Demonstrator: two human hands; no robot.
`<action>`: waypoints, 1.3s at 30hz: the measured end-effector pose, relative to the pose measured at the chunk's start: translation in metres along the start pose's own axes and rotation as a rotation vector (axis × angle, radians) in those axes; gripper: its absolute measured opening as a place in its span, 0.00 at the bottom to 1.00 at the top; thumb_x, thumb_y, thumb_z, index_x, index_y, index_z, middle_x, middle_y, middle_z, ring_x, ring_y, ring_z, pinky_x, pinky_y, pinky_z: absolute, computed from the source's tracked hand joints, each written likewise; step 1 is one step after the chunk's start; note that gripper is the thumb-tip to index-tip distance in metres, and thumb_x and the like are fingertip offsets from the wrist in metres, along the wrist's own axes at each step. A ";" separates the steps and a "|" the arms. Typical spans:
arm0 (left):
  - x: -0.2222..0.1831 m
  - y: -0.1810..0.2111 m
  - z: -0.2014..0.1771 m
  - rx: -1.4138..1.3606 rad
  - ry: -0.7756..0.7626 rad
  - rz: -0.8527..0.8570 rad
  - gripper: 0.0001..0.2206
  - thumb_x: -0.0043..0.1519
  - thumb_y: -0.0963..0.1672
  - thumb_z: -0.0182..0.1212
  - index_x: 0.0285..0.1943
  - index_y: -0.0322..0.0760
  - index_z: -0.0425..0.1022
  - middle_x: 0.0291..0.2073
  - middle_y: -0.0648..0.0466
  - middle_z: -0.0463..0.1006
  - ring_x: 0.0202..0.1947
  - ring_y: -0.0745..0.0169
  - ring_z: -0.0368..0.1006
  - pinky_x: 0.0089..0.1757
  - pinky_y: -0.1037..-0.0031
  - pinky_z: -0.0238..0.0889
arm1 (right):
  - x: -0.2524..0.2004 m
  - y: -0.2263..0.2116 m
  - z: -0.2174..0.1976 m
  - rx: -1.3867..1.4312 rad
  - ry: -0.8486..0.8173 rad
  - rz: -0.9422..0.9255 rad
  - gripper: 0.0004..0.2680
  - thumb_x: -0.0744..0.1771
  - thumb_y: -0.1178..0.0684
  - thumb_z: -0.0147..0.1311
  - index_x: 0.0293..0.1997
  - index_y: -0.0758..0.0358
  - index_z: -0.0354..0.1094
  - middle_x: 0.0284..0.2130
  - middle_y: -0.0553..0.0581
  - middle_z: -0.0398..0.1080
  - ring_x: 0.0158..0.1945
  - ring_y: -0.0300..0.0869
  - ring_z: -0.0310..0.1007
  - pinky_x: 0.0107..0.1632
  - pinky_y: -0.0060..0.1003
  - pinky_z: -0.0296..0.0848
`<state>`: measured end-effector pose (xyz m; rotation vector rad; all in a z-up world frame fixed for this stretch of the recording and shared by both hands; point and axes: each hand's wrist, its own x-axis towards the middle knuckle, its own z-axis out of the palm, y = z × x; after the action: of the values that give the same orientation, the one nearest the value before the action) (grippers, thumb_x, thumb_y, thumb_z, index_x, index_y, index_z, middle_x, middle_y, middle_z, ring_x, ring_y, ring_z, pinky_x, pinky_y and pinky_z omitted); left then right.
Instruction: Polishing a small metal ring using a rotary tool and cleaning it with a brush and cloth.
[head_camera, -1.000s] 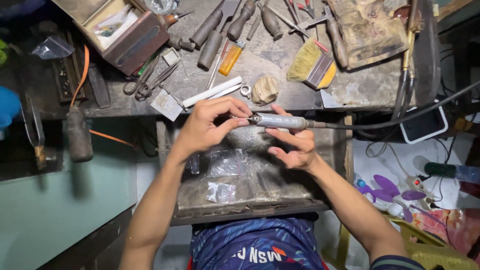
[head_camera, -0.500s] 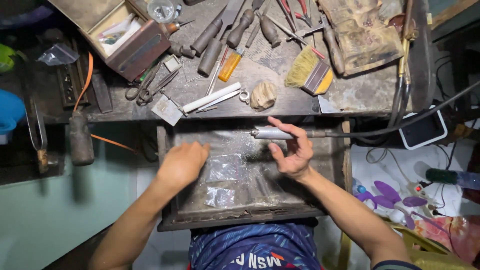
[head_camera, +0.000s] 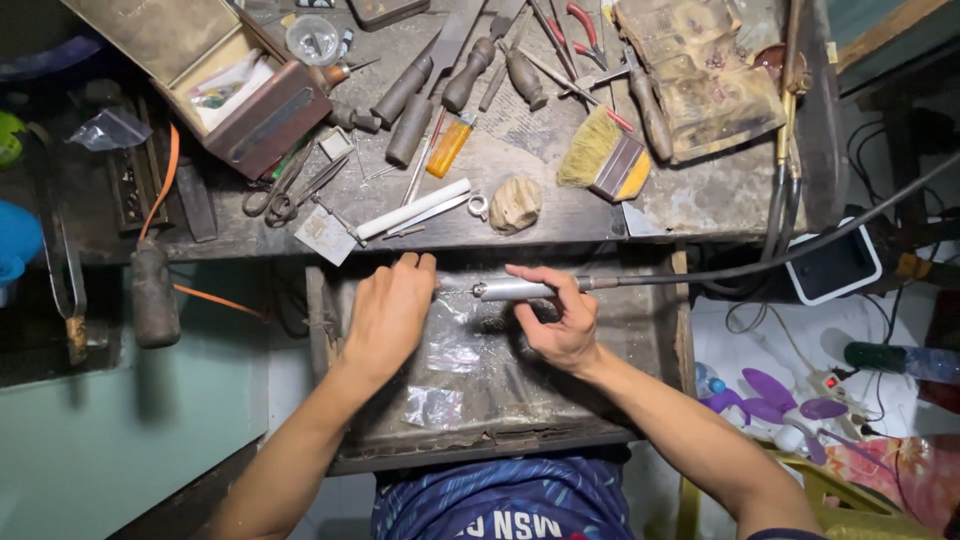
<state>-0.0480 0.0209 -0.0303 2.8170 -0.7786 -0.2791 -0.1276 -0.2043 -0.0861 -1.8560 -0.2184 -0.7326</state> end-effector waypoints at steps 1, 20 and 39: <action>-0.001 0.002 0.006 0.001 0.000 0.004 0.06 0.61 0.41 0.63 0.44 0.35 0.76 0.33 0.49 0.78 0.26 0.42 0.81 0.31 0.53 0.76 | 0.004 -0.004 0.000 -0.003 0.003 0.000 0.12 0.59 0.70 0.63 0.44 0.74 0.72 0.38 0.67 0.81 0.43 0.53 0.83 0.42 0.36 0.78; 0.005 0.037 0.012 -2.048 0.088 -0.008 0.07 0.64 0.37 0.60 0.44 0.22 0.67 0.51 0.26 0.78 0.46 0.48 0.81 0.48 0.62 0.78 | -0.003 0.010 -0.002 -0.027 0.042 0.112 0.12 0.61 0.67 0.63 0.48 0.71 0.73 0.33 0.62 0.80 0.35 0.44 0.82 0.35 0.31 0.77; 0.007 0.037 0.030 -1.966 0.260 0.089 0.08 0.66 0.38 0.57 0.42 0.24 0.62 0.46 0.25 0.78 0.39 0.42 0.83 0.40 0.64 0.82 | 0.083 -0.060 -0.034 -0.167 -0.168 -0.298 0.02 0.61 0.57 0.61 0.31 0.60 0.77 0.18 0.53 0.71 0.17 0.50 0.67 0.25 0.39 0.72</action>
<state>-0.0670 -0.0179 -0.0513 0.9106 -0.1886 -0.3377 -0.1033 -0.2260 0.0165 -2.0713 -0.5671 -0.8165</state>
